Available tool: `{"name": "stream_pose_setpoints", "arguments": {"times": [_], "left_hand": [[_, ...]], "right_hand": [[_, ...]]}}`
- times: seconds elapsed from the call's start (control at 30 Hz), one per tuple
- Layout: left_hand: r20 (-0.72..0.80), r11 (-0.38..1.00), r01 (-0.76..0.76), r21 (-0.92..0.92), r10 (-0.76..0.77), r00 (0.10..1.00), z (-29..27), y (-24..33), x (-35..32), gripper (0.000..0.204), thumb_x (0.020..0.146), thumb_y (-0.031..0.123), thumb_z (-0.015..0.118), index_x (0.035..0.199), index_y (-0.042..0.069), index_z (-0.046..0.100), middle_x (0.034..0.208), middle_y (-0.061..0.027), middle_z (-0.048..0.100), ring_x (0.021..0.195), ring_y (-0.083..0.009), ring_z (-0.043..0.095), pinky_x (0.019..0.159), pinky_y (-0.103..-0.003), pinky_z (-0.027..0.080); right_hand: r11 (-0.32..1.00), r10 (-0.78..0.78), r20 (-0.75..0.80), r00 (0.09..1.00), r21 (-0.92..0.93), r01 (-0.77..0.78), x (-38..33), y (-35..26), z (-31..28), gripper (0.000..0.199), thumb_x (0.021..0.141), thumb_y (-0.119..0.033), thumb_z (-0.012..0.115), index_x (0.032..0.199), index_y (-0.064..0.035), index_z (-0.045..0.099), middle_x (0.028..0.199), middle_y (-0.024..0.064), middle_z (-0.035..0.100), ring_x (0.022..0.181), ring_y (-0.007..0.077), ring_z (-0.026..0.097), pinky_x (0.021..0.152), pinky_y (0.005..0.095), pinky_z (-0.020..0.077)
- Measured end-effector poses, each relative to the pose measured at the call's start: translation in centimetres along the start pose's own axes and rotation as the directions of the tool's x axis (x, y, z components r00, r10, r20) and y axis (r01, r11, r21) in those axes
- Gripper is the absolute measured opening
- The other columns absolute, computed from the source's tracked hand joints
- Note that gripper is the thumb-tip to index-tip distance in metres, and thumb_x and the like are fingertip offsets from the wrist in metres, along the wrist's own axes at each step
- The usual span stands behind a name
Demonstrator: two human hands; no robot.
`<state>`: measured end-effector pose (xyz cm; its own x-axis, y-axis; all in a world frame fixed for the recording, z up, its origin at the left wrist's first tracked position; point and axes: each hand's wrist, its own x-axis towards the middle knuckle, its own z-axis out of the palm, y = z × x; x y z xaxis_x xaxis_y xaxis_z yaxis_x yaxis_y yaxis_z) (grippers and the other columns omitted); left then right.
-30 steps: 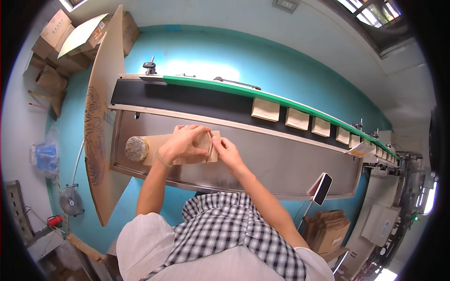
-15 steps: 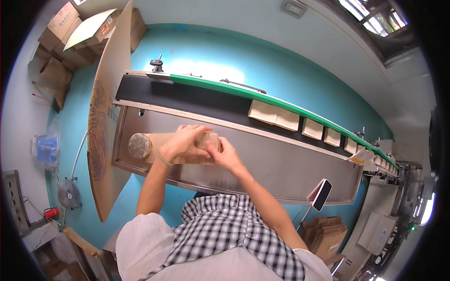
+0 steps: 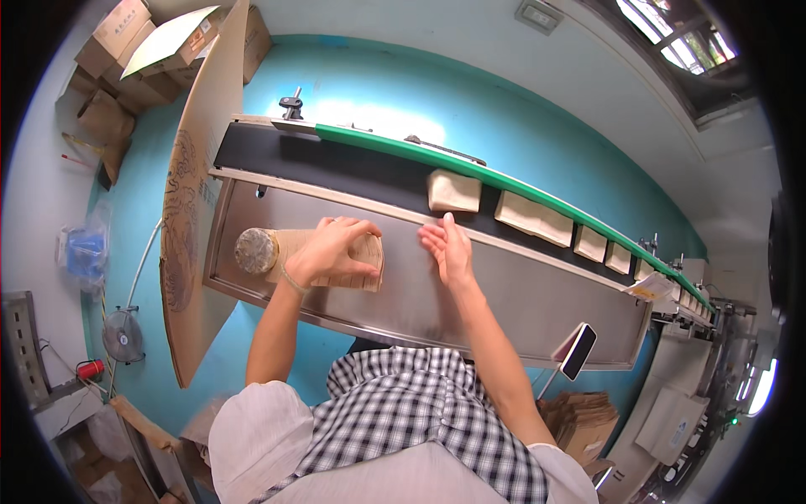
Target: The recorder is gathering folded paper boxes from a conveyor belt and stacking them for packing.
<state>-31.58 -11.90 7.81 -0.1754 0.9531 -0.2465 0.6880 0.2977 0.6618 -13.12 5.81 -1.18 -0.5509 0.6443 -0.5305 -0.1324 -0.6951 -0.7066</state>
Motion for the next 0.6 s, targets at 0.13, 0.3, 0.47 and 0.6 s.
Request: {"name": "stream_pose_setpoints", "arguments": {"times": [0.13, 0.3, 0.47, 0.6], "left_hand": [[-0.213, 0.991, -0.1, 0.086, 0.116, 0.97, 1.7, -0.9, -1.4, 0.067, 0.069, 0.048, 0.083, 0.124, 0.016, 0.061, 0.129, -0.0121, 0.06, 0.127, -0.033, 0.052, 0.112, -0.049, 0.029], [-0.713, 0.997, 0.007, -0.078, -0.06, 0.699, 2.7, 1.9, -5.7, 0.06, 0.068, 0.023, 0.089, 0.121, 0.01, 0.062, 0.131, -0.0146, 0.055, 0.123, -0.0355, 0.052, 0.105, -0.044, 0.042], [-0.942, 0.861, 0.43, -0.271, -0.33, 0.068, 8.4, -1.6, -10.0, 0.049, 0.074, 0.019, 0.087, 0.111, 0.003, 0.059, 0.113, -0.0143, 0.057, 0.103, -0.0318, 0.057, 0.093, -0.041, 0.048], [-0.798, 0.776, 0.297, -0.556, -0.599, 0.072, 9.8, -2.4, -10.3, 0.05, 0.077, 0.026, 0.087, 0.108, 0.002, 0.057, 0.108, -0.0137, 0.058, 0.101, -0.0309, 0.057, 0.09, -0.04, 0.048]], "right_hand": [[0.775, 0.076, 0.186, 0.98, -0.629, 0.059, -3.2, 4.3, 2.6, 0.039, 0.1, -0.039, 0.06, 0.115, -0.0028, 0.06, 0.101, 0.0101, 0.067, 0.09, 0.0199, 0.069, 0.076, 0.0285, 0.0547], [0.576, -0.069, 0.271, 0.96, -0.775, 0.26, -5.4, 6.2, 5.0, 0.047, 0.101, -0.045, 0.058, 0.117, -0.001, 0.06, 0.102, 0.0033, 0.067, 0.098, 0.0171, 0.063, 0.087, 0.0345, 0.0503], [0.862, 0.221, 0.285, 0.933, -0.505, -0.05, -5.0, 5.2, 3.7, 0.046, 0.103, -0.047, 0.053, 0.123, -0.0057, 0.062, 0.105, 0.0005, 0.065, 0.093, 0.0094, 0.061, 0.08, 0.0283, 0.0507], [0.871, 0.289, 0.268, 0.919, -0.472, -0.136, -5.5, 4.0, 4.2, 0.042, 0.104, -0.043, 0.052, 0.124, -0.0072, 0.062, 0.107, -0.0005, 0.066, 0.091, 0.007, 0.062, 0.078, 0.0254, 0.0508]]}}
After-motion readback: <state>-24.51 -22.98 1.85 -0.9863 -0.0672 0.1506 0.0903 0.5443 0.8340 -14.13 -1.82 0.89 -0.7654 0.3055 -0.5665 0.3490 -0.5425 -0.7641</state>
